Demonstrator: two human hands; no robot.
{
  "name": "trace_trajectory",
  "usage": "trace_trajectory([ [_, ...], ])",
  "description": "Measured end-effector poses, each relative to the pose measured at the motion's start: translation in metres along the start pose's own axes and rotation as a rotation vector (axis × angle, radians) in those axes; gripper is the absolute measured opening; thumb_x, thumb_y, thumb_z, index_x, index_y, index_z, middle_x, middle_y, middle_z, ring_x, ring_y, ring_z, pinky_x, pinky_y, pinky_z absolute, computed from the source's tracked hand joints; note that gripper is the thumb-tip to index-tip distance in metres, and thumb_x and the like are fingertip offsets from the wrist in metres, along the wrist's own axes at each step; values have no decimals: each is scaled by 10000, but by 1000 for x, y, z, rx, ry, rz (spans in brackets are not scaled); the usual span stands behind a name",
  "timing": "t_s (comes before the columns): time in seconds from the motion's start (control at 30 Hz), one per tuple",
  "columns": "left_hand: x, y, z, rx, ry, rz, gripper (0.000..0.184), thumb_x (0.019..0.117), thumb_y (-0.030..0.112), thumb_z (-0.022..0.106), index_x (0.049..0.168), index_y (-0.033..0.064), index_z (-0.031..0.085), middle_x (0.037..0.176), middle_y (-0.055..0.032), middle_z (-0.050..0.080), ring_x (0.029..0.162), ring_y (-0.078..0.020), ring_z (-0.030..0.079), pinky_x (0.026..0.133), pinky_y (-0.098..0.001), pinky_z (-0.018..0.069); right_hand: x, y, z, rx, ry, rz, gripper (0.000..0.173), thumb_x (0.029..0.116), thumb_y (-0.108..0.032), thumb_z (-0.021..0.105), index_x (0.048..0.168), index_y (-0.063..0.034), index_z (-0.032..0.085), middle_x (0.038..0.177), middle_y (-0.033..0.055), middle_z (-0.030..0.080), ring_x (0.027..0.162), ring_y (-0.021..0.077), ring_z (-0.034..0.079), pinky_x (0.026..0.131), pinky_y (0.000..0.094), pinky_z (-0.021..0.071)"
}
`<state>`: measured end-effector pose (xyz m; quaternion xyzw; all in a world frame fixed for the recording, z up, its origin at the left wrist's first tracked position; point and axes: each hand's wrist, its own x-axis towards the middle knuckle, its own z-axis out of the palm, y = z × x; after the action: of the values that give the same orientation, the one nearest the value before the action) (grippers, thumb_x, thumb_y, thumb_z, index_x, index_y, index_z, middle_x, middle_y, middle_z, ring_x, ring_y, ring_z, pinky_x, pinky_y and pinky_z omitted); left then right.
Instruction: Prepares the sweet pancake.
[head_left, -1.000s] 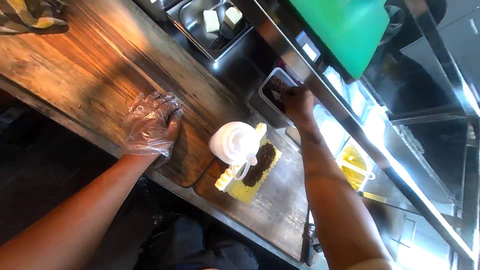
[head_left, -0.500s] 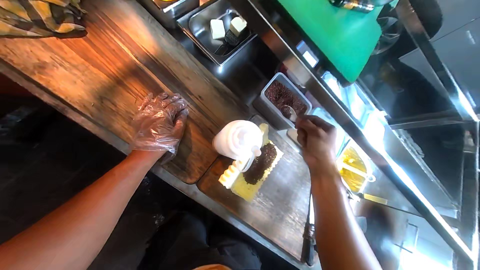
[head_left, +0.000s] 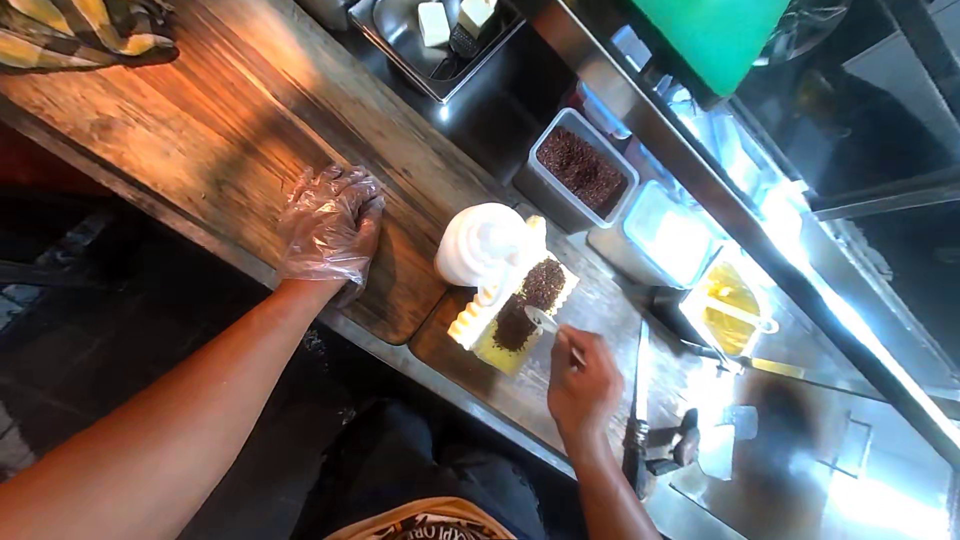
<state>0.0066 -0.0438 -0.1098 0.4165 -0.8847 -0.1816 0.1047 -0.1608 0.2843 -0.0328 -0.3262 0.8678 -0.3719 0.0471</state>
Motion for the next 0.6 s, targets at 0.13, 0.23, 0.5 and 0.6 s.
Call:
trace_trajectory([
  [0.13, 0, -3, 1, -5, 12, 23, 416, 1062, 446, 443, 1322, 214, 670, 1478, 12, 583, 1476, -202, 416, 1259, -470, 244, 12, -11, 1, 642, -166, 812, 56, 944, -2, 683, 967, 14, 732, 684, 100, 632, 458, 104, 469, 421, 248, 410],
  [0.23, 1, -2, 1, -8, 18, 29, 416, 1063, 449, 443, 1323, 216, 670, 1477, 11, 584, 1476, -200, 416, 1258, -467, 247, -2, -20, 3, 738, -166, 909, 61, 938, 42, 658, 917, 52, 715, 645, 127, 606, 436, 101, 446, 398, 235, 390],
  [0.5, -1, 1, -1, 0, 10, 13, 416, 1067, 444, 437, 1330, 218, 665, 1486, 13, 577, 1477, -196, 416, 1258, -464, 244, -44, -16, 11, 371, -76, 416, 86, 898, -15, 711, 967, -23, 762, 831, 42, 745, 640, 80, 676, 597, 239, 602],
  [0.6, -1, -1, 1, -6, -7, -16, 431, 1065, 478, 433, 1345, 238, 657, 1502, 14, 562, 1489, -215, 396, 1253, -488, 248, -46, -1, 20, 128, -1, 21, 118, 893, -64, 679, 968, -20, 760, 865, 25, 710, 685, 33, 666, 611, 183, 596],
])
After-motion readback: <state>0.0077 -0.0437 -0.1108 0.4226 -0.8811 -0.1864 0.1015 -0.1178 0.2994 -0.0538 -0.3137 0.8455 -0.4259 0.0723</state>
